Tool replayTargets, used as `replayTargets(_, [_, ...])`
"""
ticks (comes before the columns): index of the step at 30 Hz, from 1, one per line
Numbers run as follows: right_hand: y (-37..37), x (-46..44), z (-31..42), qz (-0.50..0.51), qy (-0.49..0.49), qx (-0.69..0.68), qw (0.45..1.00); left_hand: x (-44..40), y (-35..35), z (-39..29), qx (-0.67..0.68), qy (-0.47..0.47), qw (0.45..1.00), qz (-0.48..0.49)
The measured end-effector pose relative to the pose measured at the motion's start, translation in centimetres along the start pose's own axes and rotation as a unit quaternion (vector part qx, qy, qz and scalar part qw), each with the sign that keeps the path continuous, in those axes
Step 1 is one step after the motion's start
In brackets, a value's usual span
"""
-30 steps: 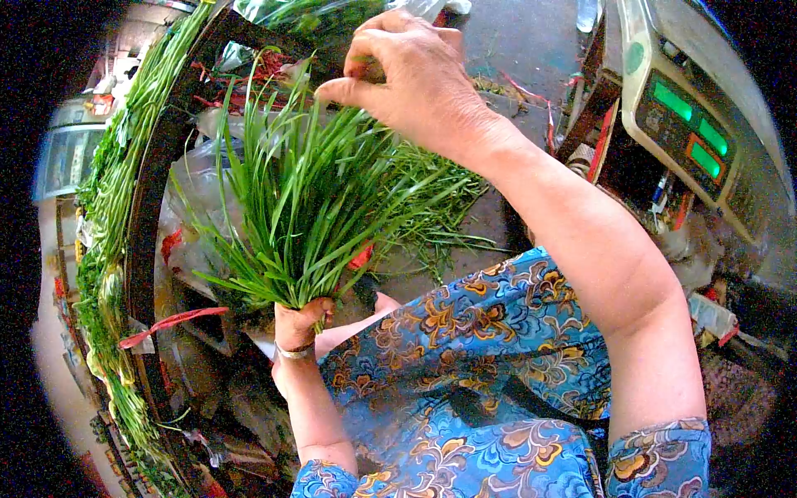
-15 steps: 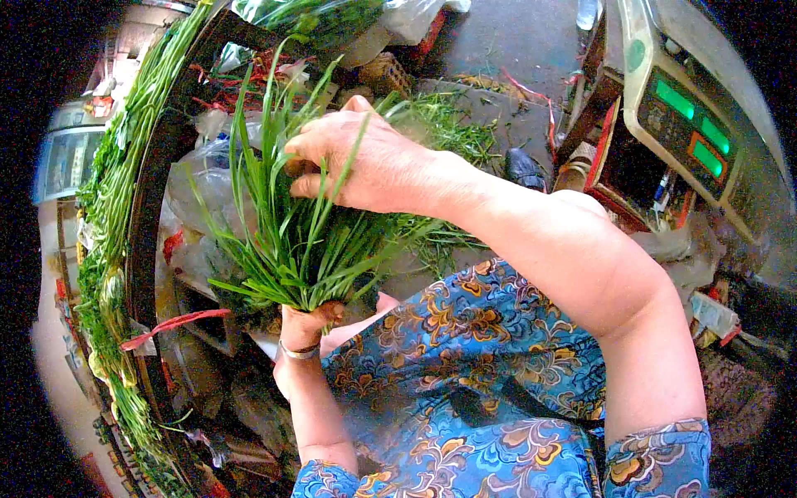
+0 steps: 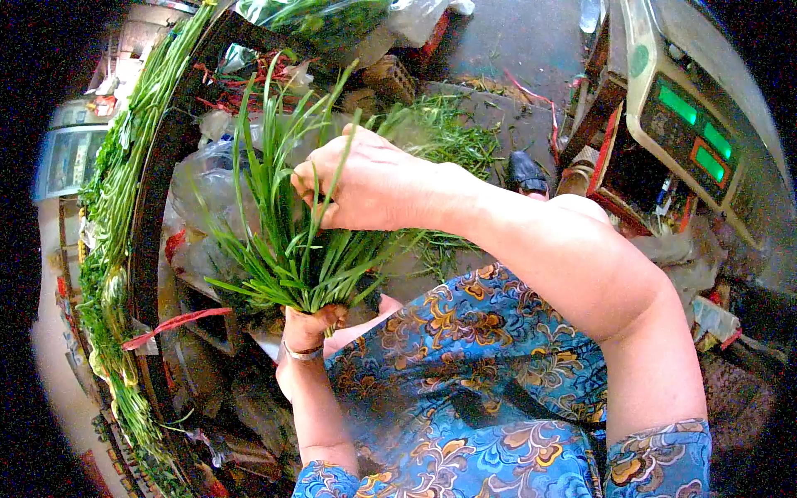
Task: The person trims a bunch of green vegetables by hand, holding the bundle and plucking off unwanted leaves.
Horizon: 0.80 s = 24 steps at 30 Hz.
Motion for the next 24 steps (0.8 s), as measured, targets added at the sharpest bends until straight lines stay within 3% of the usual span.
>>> replayTargets(3, [-0.2,-0.1,-0.6,0.028,-0.012,0.082,0.996,0.0,0.0,0.0,0.001,0.0,1.0,0.003])
replayTargets(5, [0.1,0.0,0.0,0.006,0.089,0.103,0.991,0.0,0.0,0.0,0.009,0.007,1.0,0.008])
replayTargets(9, [0.0,0.1,-1.4,0.023,0.052,0.142,0.988,-0.1,0.1,0.3,-0.015,0.017,1.0,0.019])
replayTargets(11, [0.5,0.3,-1.3,0.008,0.106,0.174,0.979,-0.2,-0.1,0.2,0.005,0.017,1.0,0.019])
replayTargets(14, [2.4,-0.2,-0.2,-0.019,0.061,0.182,0.981,-0.1,-0.3,-0.4,-0.002,-0.008,1.0,0.009])
replayTargets(16, [3.7,-0.4,-0.4,-0.144,0.093,0.181,0.968,-0.3,0.7,0.4,0.067,-0.002,0.998,-0.012])
replayTargets(17, [4.6,-0.3,-0.5,-0.171,0.079,0.175,0.966,-0.3,1.2,0.6,0.038,0.005,0.999,-0.026])
replayTargets(19, [6.3,-0.2,-0.5,-0.233,0.051,0.183,0.954,-0.9,2.0,0.8,0.111,-0.074,0.991,0.006])
replayTargets(22, [6.6,0.5,-0.6,-0.235,0.037,0.321,0.917,-1.2,2.5,-0.6,0.219,-0.117,0.969,-0.017])
replayTargets(24, [5.8,1.0,-2.7,-0.18,-0.011,0.332,0.926,-1.1,2.4,-1.4,0.2,-0.096,0.974,-0.043])
Point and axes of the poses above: each hand's wrist, its own x-axis away from the middle knuckle, its own y-axis out of the back of the hand, z = x × y, the point moved 5 cm from there along -x, towards the middle knuckle, and after that the axes turned 15 degrees about -x, right-handed, at the moved point
